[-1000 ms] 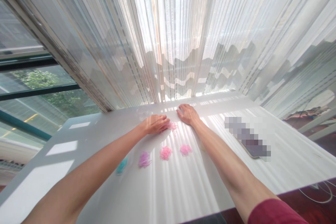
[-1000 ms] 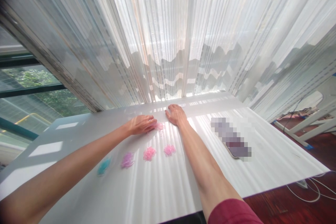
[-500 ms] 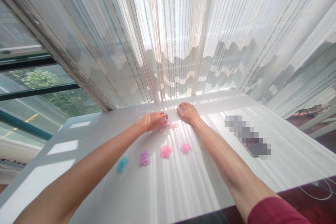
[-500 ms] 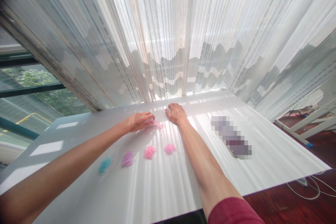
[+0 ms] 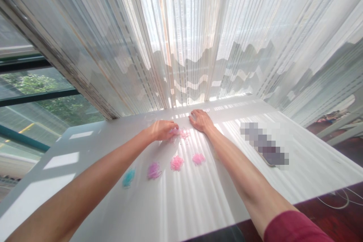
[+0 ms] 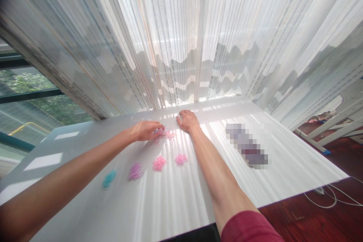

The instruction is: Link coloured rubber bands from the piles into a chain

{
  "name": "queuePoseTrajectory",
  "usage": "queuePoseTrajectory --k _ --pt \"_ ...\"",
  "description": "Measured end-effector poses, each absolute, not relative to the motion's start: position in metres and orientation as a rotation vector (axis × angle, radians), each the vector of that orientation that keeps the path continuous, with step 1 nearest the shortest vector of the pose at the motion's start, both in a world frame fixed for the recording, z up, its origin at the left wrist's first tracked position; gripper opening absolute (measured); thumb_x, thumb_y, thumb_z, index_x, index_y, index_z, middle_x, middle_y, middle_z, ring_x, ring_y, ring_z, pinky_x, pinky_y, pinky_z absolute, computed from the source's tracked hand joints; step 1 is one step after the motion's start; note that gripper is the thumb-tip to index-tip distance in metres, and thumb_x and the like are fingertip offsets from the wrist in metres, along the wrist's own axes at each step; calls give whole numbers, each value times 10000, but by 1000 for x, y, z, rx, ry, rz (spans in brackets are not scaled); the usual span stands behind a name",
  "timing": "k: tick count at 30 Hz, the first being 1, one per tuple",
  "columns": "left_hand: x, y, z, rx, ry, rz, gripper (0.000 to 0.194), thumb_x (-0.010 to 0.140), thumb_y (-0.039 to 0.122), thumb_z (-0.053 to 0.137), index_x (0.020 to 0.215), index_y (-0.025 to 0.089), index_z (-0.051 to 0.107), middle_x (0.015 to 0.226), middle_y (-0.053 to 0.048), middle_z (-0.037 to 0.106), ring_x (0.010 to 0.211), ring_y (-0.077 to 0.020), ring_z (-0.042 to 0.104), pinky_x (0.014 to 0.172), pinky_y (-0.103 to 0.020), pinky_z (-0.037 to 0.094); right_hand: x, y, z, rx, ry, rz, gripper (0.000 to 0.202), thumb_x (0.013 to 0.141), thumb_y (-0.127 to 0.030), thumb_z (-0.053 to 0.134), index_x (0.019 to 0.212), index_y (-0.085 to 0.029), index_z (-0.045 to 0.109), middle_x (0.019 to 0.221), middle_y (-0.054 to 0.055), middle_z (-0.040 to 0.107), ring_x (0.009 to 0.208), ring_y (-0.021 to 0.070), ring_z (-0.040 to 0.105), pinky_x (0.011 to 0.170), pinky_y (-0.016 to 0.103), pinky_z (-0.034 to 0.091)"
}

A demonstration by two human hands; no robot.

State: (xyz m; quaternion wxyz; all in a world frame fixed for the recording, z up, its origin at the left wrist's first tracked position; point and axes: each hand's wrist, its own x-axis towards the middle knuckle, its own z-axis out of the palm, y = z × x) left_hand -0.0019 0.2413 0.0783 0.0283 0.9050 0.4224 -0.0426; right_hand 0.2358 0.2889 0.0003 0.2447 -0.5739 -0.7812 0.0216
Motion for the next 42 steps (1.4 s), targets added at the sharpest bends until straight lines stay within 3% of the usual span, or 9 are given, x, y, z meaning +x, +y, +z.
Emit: queuePoseTrajectory --k 11,16,25,30,34,42 --pt "-10 250 92 2744 1315 -60 299 940 297 488 1119 246 722 1023 -22 783 858 -191 699 760 -264 524 236 290 -1 -1545 -2122 79 275 1031 -316 514 1152 -141 688 1261 157 697 1187 295 603 1037 396 419" --pt "-10 251 91 2745 1299 -21 268 865 227 525 1031 226 735 1000 -31 782 855 -203 695 770 -278 528 237 290 -1 -1536 -2125 87 275 1034 -328 516 1150 -149 690 1256 154 701 1187 292 610 1037 400 430" --pt "-20 246 95 2719 1309 68 242 883 265 517 980 231 736 941 -30 776 844 -206 706 772 -285 535 243 285 4 -1396 -2217 155 375 1061 -404 446 1171 -172 719 1307 162 697 1263 319 606 1103 490 431" --pt "-35 244 97 2695 1323 107 246 877 285 531 985 234 745 932 -28 786 821 -199 707 747 -271 541 227 264 2 -1175 -2418 209 550 937 -593 624 1324 -204 669 1446 148 623 1378 324 540 1178 481 402" --pt "-44 241 100 2661 1365 122 263 873 294 532 986 216 756 909 -51 788 808 -211 717 747 -282 549 197 255 -1 -1032 -2523 255 785 887 -687 629 1447 -139 576 1524 190 545 1439 365 473 1203 517 376" --pt "-67 227 107 2623 1416 143 253 863 286 549 994 222 755 908 -36 798 832 -210 719 767 -279 544 153 247 -5 -723 -2587 285 708 799 -620 784 1358 -202 667 1444 160 626 1389 346 536 1179 490 414"
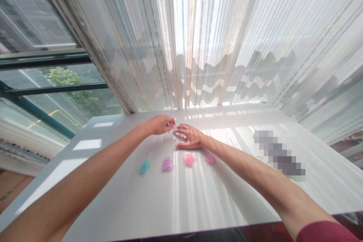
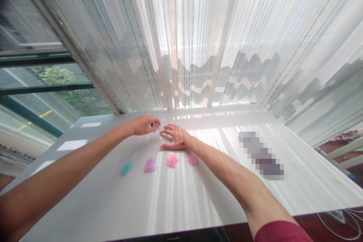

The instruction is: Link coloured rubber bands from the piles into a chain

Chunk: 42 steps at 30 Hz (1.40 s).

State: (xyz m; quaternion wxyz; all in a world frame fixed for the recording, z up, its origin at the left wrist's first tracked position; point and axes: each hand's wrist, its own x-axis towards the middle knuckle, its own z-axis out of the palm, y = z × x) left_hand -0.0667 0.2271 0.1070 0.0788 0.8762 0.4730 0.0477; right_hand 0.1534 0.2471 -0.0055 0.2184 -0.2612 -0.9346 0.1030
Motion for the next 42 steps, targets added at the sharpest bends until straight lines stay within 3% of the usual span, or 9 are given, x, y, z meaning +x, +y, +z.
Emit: queuePoseTrajectory --k 6,11,14,17,25,34,39,42 --pt "-74 224 105 2597 1430 173 226 870 274 562 973 216 755 890 -35 798 834 -214 726 787 -290 551 147 244 2 -605 -2562 262 284 916 -422 736 1109 -219 783 1260 121 732 1201 251 677 1086 378 500" --pt "-70 224 100 2579 1432 191 231 860 265 565 975 218 759 929 -38 802 856 -214 734 806 -289 560 146 250 5 -657 -2528 239 149 959 -273 660 987 -201 788 1057 99 779 1025 223 719 952 327 552" --pt "-65 224 96 2564 1431 207 242 862 268 564 995 217 760 951 -38 804 867 -210 739 818 -284 564 150 255 4 -744 -2500 218 146 936 -182 636 933 -181 783 967 102 783 967 241 716 896 336 557" --pt "-58 226 92 2551 1427 215 249 863 270 568 1002 207 764 942 -46 804 860 -211 743 809 -282 567 157 257 4 -827 -2467 203 155 933 -187 627 929 -185 782 930 99 786 928 244 722 879 339 556" --pt "-41 234 89 2560 1406 252 240 842 251 581 989 205 766 900 -48 800 812 -201 738 793 -285 567 189 254 16 -1024 -2339 155 218 969 -205 579 1098 -216 755 1076 93 790 1012 240 733 933 364 546" --pt "-64 226 114 2555 1491 297 260 853 352 582 979 210 761 849 -41 795 785 -204 735 761 -277 574 166 244 17 -814 -2511 153 353 835 -370 792 1139 -194 756 1158 129 771 1084 290 712 979 412 536" --pt "-83 218 119 2542 1537 257 250 852 360 588 959 211 758 864 -41 799 795 -205 737 781 -284 571 130 240 12 -670 -2568 156 111 886 -301 735 960 -238 789 1108 79 792 1062 249 719 973 367 521" --pt "-91 216 117 2526 1554 245 247 852 355 587 961 213 757 849 -36 797 796 -203 736 782 -280 569 129 245 9 -676 -2577 136 153 910 -176 643 848 -217 777 950 68 804 966 234 728 947 354 509"
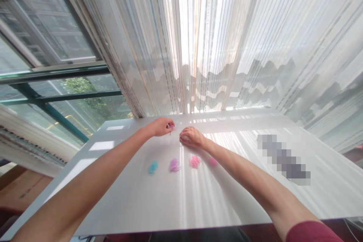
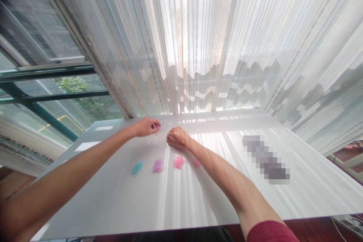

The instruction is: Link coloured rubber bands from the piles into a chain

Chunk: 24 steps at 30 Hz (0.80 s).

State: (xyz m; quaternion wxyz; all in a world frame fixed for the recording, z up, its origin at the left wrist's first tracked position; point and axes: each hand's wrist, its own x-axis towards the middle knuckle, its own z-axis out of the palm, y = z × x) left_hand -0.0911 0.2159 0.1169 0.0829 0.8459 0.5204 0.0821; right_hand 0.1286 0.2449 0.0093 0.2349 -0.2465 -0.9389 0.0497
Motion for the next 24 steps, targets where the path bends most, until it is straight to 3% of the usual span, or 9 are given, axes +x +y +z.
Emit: queuePoseTrajectory --k 5,9,13,16,24 --pt "-92 218 112 2504 1549 250 251 858 371 587 964 219 756 855 -29 799 818 -201 736 775 -269 562 155 250 13 -761 -2582 91 204 902 -110 586 859 -189 769 873 84 791 887 241 722 911 363 520" --pt "-79 221 108 2501 1518 254 254 873 372 575 962 218 756 843 -30 797 794 -203 734 766 -275 565 186 247 23 -818 -2585 49 285 977 -279 584 1212 -194 721 1230 126 742 1139 263 683 1021 398 502" --pt "-62 222 103 2517 1473 254 250 870 330 574 993 217 760 884 -42 798 811 -207 741 770 -277 564 220 246 27 -862 -2650 28 663 849 -521 755 1413 -204 609 1430 166 628 1253 349 629 1058 492 487" --pt "-51 222 100 2527 1441 246 243 855 299 589 999 211 765 903 -53 798 819 -213 746 760 -278 566 233 246 24 -872 -2686 23 735 811 -600 768 1418 -216 610 1406 162 645 1225 354 646 1036 492 502" --pt "-45 215 106 2557 1382 223 247 869 290 581 1000 205 772 893 -50 798 803 -209 737 766 -283 565 183 266 10 -713 -2625 8 576 841 -561 760 1290 -209 680 1289 155 695 1131 315 675 985 454 517"
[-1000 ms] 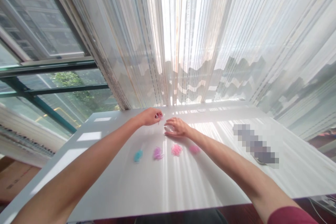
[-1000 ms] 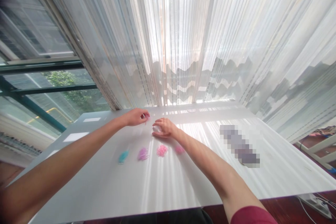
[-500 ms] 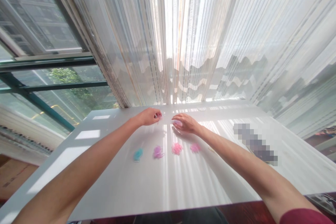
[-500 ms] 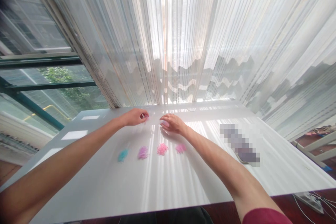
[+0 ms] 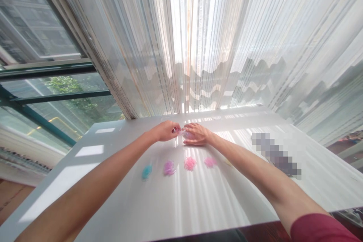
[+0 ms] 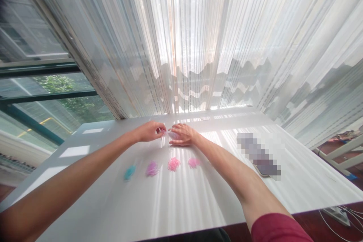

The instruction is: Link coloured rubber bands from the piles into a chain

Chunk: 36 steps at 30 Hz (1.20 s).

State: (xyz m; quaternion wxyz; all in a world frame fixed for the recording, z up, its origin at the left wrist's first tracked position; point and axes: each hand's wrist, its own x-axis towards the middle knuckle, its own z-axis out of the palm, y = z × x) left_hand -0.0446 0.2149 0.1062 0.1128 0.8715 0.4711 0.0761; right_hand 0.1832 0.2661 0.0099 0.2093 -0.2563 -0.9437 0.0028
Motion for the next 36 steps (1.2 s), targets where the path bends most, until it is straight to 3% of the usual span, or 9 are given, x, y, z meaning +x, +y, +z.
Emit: queuePoseTrajectory --k 4,9,16,21,29,36 --pt "-58 208 110 2566 1381 227 257 871 297 567 1011 208 764 900 -40 800 817 -201 731 763 -273 563 157 272 4 -592 -2562 -3 244 932 -402 690 1013 -178 740 1018 126 748 939 252 690 901 387 535" --pt "-70 205 106 2556 1390 232 220 858 271 572 957 206 758 863 -33 795 810 -202 727 749 -274 555 151 273 1 -542 -2512 -44 193 945 -304 644 810 -189 719 805 89 717 799 231 654 798 357 535" --pt "-60 210 102 2577 1383 241 230 854 261 570 965 207 763 884 -38 798 803 -197 729 736 -261 548 174 269 10 -531 -2493 -119 214 984 -245 553 981 -166 752 931 126 764 837 240 677 788 373 541" --pt "-53 211 106 2602 1387 256 242 850 272 565 964 200 767 858 -43 796 778 -200 728 717 -261 553 177 259 14 -417 -2595 -160 242 938 -230 608 1141 -198 737 1107 110 779 1007 246 704 898 376 536" --pt "-57 201 110 2613 1398 238 242 857 273 565 968 201 769 875 -43 799 794 -201 730 720 -261 553 181 254 15 -426 -2619 -179 241 936 -179 594 1126 -184 742 1157 111 787 1114 261 710 946 395 539" --pt "-41 193 114 2648 1371 249 215 866 230 564 954 196 758 841 -46 785 771 -200 720 709 -262 540 232 241 44 -573 -2481 -200 182 968 -205 578 1042 -159 738 1097 168 775 1011 286 730 868 442 580"
